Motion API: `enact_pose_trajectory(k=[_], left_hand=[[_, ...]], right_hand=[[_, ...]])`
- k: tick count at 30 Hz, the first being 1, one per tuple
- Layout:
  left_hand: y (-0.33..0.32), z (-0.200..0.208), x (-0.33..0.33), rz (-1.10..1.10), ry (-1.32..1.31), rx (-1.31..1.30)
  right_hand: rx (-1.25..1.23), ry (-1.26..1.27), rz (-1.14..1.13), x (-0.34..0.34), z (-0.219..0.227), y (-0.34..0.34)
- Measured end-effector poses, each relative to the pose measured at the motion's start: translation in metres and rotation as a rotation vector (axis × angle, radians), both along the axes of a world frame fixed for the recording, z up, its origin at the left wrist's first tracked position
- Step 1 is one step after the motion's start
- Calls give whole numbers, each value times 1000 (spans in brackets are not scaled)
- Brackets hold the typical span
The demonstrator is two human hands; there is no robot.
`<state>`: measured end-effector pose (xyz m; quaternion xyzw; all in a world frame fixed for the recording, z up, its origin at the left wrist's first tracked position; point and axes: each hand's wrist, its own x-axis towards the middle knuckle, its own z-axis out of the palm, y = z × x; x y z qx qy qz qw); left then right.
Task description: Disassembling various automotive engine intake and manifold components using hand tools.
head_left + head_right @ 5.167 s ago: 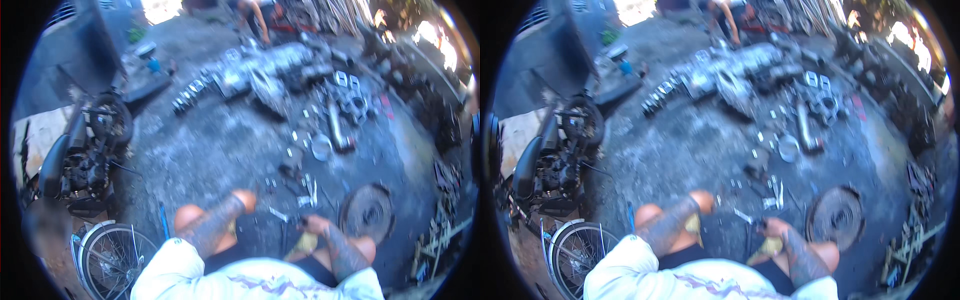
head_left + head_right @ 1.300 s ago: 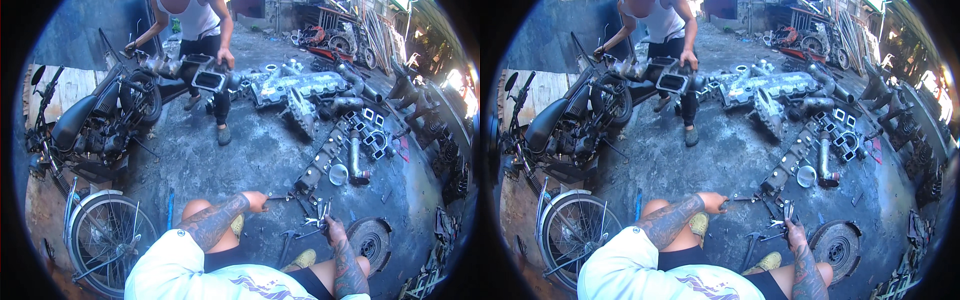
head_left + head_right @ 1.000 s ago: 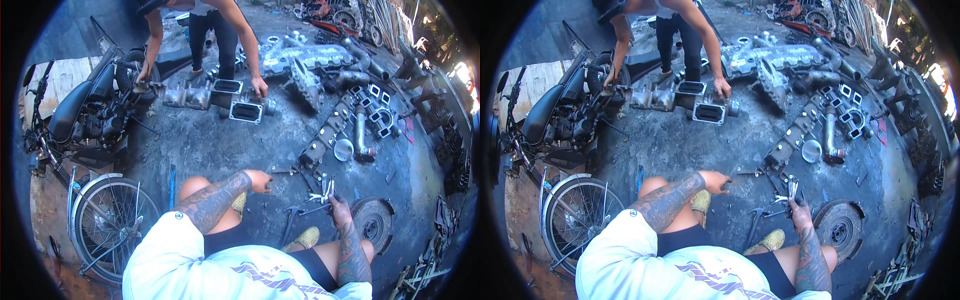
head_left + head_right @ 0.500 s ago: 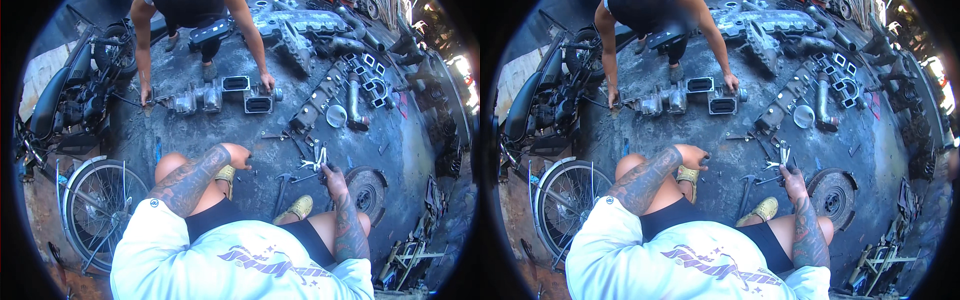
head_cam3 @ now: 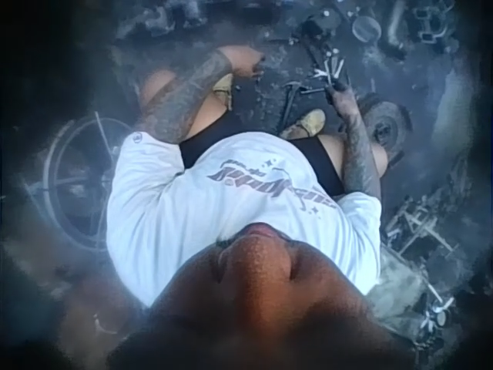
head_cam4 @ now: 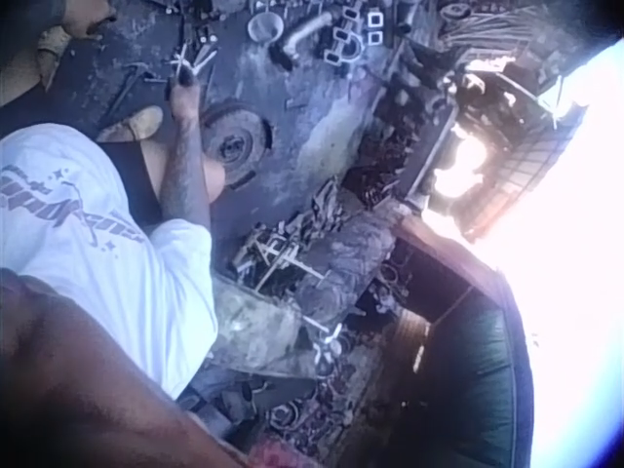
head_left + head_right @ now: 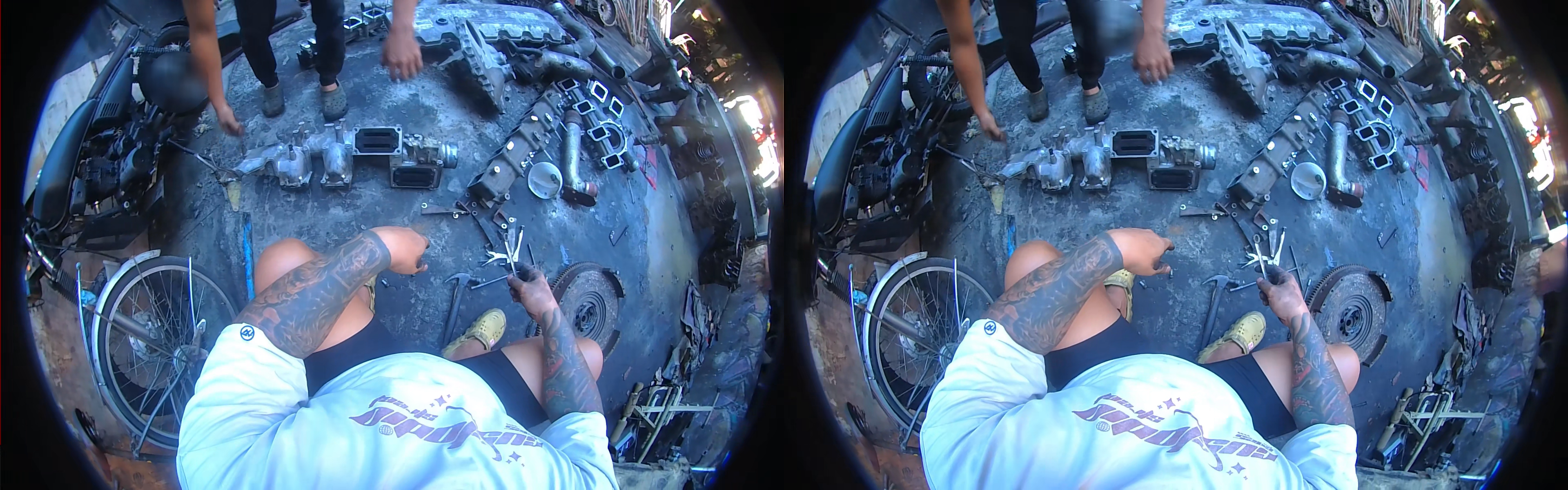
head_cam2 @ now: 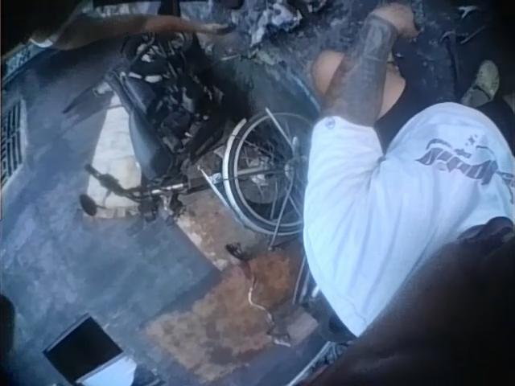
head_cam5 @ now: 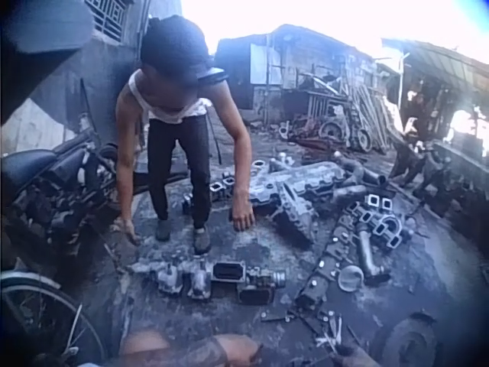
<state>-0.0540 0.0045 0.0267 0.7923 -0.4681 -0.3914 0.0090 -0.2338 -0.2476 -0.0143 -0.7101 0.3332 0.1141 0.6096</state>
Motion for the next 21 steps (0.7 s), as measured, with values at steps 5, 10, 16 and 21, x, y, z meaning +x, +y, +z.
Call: enact_pose_trajectory(k=[5, 10, 16, 21], left_hand=[[-1, -2, 2, -15, 69, -36], [-4, -20, 3, -36, 20, 38], [-31, -56, 31, -162, 114, 130], [-86, -95, 85, -171, -261, 347]], right_hand=[[-19, 5, 45, 4, -5, -1], [34, 17, 34, 12, 11, 7], [134, -85, -17, 29, 40, 17], [309, -137, -81, 39, 48, 3]])
